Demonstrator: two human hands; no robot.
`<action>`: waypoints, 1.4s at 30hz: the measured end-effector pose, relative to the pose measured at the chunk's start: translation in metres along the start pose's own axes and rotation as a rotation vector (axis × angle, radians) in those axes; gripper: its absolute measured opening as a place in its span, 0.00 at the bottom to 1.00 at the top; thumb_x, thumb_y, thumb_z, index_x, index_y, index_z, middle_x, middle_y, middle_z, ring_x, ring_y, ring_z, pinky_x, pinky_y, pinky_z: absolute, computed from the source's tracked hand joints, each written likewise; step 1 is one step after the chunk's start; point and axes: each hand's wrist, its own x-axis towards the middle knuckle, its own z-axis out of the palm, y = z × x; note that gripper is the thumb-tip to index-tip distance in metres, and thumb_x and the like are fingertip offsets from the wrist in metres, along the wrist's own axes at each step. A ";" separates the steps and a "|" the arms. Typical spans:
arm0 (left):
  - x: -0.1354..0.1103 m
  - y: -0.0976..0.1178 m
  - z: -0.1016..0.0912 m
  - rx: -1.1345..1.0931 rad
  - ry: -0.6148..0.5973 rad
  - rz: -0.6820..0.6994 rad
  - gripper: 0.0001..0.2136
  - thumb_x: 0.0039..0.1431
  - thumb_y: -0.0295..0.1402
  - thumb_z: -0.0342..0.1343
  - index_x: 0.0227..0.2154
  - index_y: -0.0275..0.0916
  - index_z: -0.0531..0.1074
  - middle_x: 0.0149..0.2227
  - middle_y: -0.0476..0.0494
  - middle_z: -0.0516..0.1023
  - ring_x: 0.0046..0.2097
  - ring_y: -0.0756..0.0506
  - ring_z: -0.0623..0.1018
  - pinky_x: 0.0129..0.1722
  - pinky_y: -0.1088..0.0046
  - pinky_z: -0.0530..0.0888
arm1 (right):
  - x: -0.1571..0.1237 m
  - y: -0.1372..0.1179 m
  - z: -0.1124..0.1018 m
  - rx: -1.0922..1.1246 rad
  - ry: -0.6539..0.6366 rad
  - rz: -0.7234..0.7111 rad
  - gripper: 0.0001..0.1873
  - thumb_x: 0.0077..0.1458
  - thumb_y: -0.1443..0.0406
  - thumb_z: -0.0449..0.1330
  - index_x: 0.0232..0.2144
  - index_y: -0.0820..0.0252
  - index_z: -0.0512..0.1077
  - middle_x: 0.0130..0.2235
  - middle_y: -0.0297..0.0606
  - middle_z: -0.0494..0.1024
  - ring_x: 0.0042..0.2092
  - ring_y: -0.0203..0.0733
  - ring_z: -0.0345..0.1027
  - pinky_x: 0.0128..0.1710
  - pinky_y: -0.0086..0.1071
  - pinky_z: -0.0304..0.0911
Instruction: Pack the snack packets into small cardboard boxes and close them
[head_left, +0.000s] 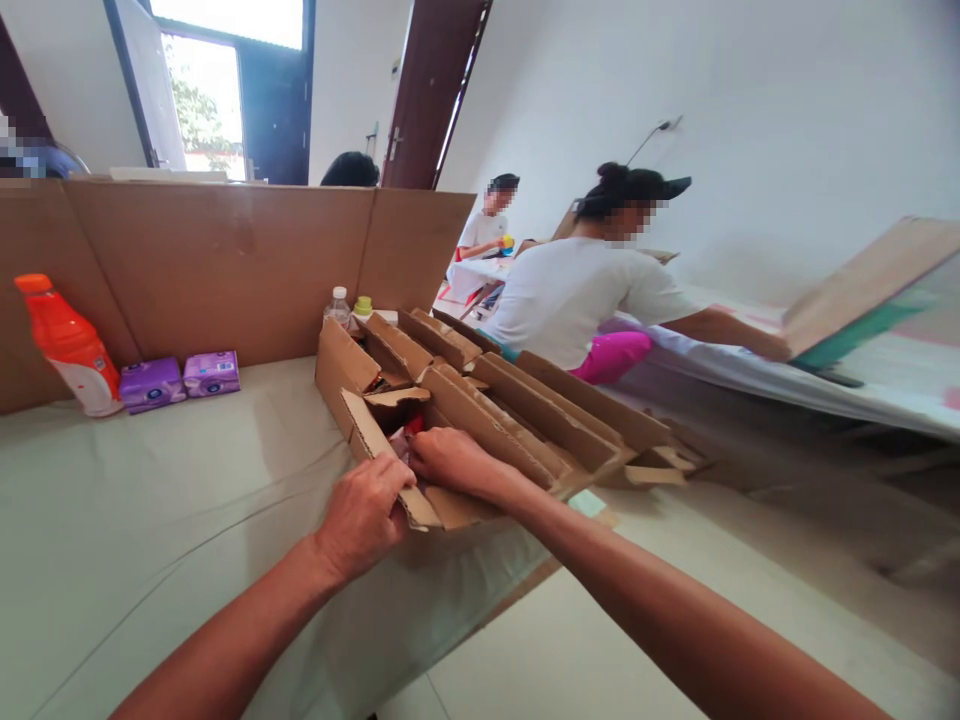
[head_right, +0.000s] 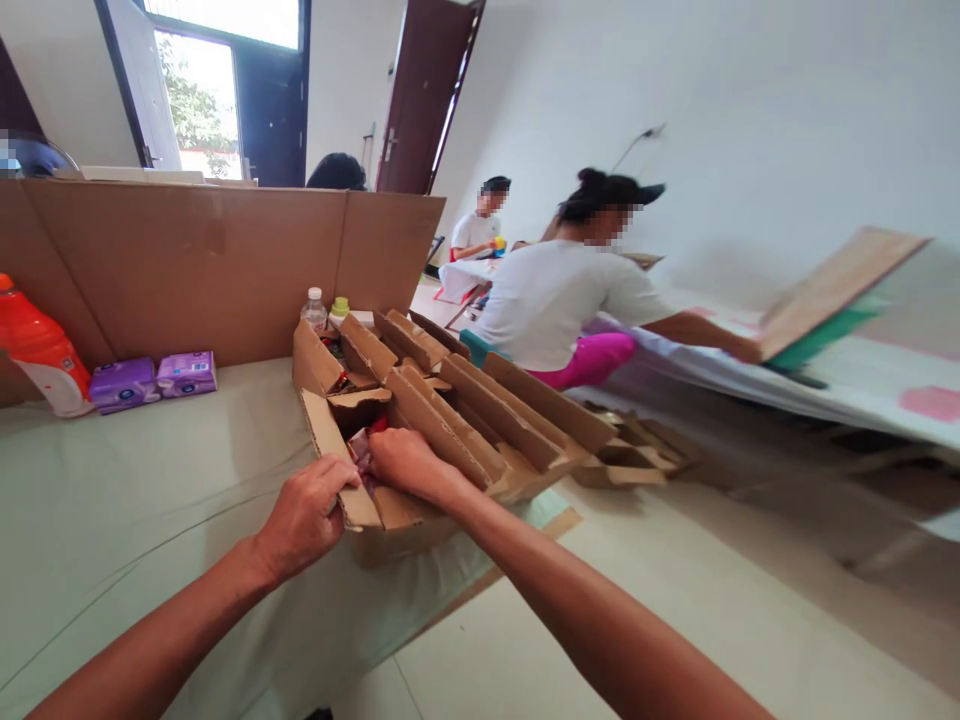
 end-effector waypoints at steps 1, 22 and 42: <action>0.000 0.001 0.000 0.001 -0.004 -0.006 0.16 0.47 0.17 0.48 0.37 0.39 0.70 0.40 0.40 0.78 0.43 0.40 0.78 0.42 0.66 0.75 | 0.000 0.000 0.001 0.003 -0.006 0.015 0.15 0.61 0.66 0.55 0.41 0.69 0.80 0.42 0.57 0.83 0.46 0.54 0.80 0.39 0.33 0.67; 0.002 0.007 -0.002 0.070 -0.060 -0.038 0.17 0.46 0.17 0.49 0.38 0.38 0.71 0.41 0.39 0.79 0.44 0.39 0.78 0.44 0.65 0.75 | -0.024 0.003 -0.005 0.095 -0.031 -0.077 0.20 0.68 0.63 0.47 0.42 0.62 0.79 0.46 0.50 0.83 0.48 0.51 0.78 0.41 0.33 0.62; 0.012 0.017 -0.001 0.169 -0.075 -0.041 0.11 0.53 0.19 0.51 0.38 0.37 0.71 0.39 0.37 0.77 0.40 0.39 0.77 0.41 0.62 0.75 | -0.063 0.023 -0.043 0.214 0.577 -0.002 0.14 0.58 0.62 0.53 0.23 0.57 0.73 0.29 0.39 0.79 0.32 0.40 0.72 0.31 0.31 0.56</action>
